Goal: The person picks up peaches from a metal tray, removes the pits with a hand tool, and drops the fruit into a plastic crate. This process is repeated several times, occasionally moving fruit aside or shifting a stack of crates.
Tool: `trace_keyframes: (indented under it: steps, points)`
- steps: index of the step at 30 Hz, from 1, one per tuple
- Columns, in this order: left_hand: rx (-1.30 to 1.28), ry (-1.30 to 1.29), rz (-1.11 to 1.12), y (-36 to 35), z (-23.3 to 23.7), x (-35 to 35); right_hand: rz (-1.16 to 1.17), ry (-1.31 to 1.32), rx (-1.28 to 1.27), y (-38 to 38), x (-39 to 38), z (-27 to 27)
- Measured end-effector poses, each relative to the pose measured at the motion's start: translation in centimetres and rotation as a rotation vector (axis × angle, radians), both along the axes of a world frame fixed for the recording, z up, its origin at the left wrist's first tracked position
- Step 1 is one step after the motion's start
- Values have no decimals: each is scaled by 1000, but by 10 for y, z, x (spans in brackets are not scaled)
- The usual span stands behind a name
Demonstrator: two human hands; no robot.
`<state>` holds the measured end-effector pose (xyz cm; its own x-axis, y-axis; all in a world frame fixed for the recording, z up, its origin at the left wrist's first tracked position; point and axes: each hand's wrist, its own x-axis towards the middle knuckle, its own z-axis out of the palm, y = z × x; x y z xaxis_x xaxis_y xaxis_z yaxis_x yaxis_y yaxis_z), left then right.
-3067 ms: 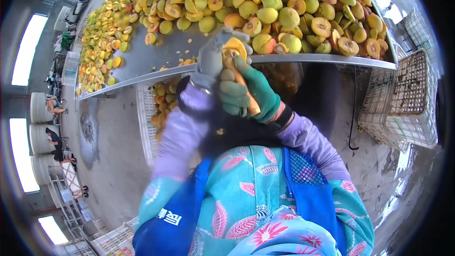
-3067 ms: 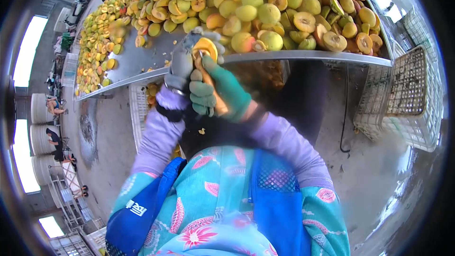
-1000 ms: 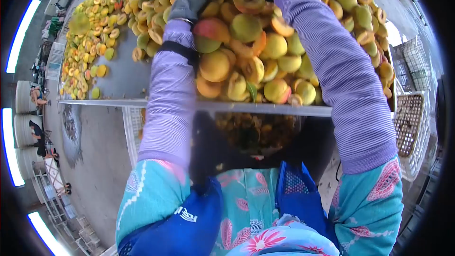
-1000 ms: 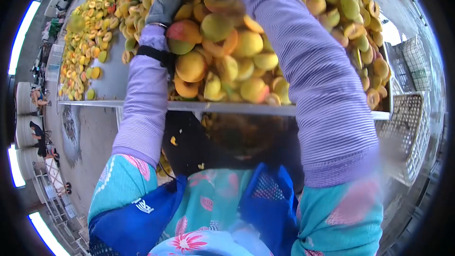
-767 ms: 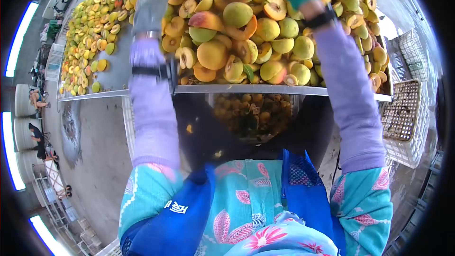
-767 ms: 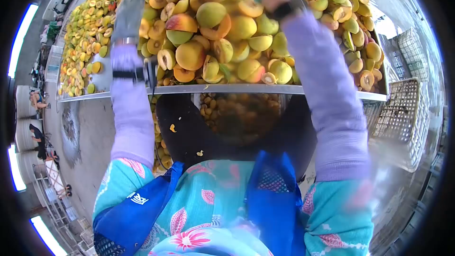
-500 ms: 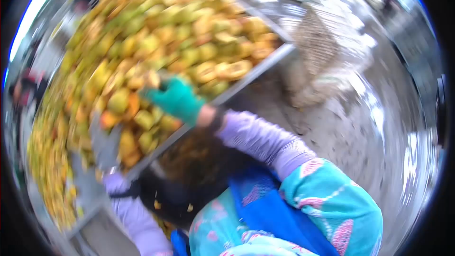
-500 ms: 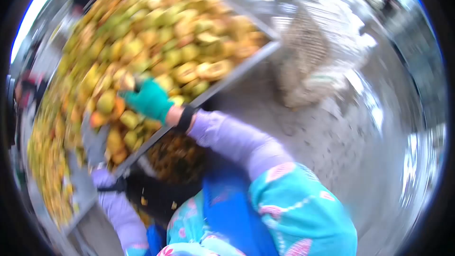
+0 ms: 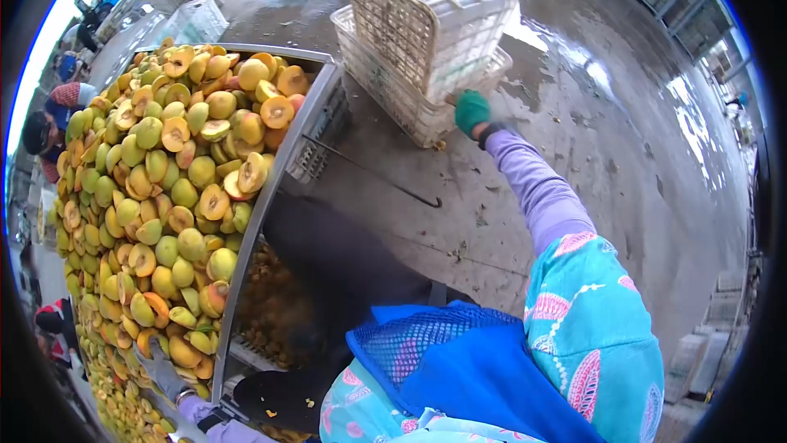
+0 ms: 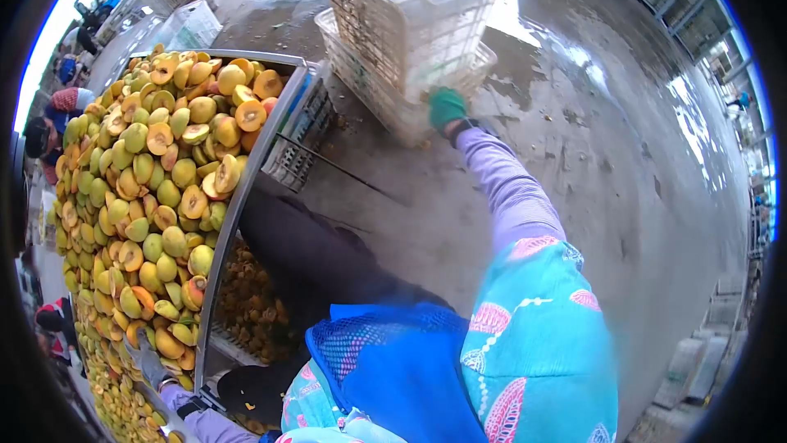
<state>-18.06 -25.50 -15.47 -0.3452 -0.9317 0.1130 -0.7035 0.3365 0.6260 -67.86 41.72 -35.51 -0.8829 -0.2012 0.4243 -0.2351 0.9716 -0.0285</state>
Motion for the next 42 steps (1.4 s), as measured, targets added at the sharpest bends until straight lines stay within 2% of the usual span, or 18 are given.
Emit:
trace_keyframes:
  steps: [1,4,8,13,14,16,18,20,22,24,26,28,31,34,36,38,40,42]
  points:
    - [-66,24,-94,-14,-9,9,50,-22,58,17,-12,-10]
    - [-258,-160,-76,-21,-9,13,137,-107,231,30,-34,-6]
    - [-272,-190,-16,-14,-9,8,217,3,254,56,-83,-43]
    - [-269,-81,-10,-24,-22,13,207,-328,101,70,-99,-49]
    - [-234,-157,21,4,-3,-1,218,-329,79,75,-92,-57]
    - [-232,-132,-8,-8,-9,7,237,-312,42,81,-83,-61]
    - [-198,-137,17,-7,-7,11,238,-281,119,99,-45,-51]
    - [-172,-119,-15,-30,-18,22,233,-118,97,144,-15,-81]
    - [-229,-147,-5,-23,-14,19,185,-320,72,174,45,-59]
    - [-253,-176,0,-31,-18,26,133,-365,96,199,123,-41]
    - [-270,-139,-44,-44,-25,34,89,-506,311,240,207,-49]
    - [-232,-113,-71,-55,-30,38,20,-498,340,269,305,-51]
    - [-297,-131,-143,-77,-39,48,69,-996,482,278,427,-14]
    - [-247,-131,-140,-79,-34,45,84,-1472,431,266,517,20]
    - [-164,-139,-96,-73,-22,38,22,-1619,357,252,546,36]
    - [-321,-265,-210,-124,-52,57,-29,-1671,286,234,553,50]
    - [115,35,-71,-72,-8,28,-57,-1658,226,212,542,58]
    - [245,315,-102,-68,-6,35,-54,-1617,177,189,518,68]
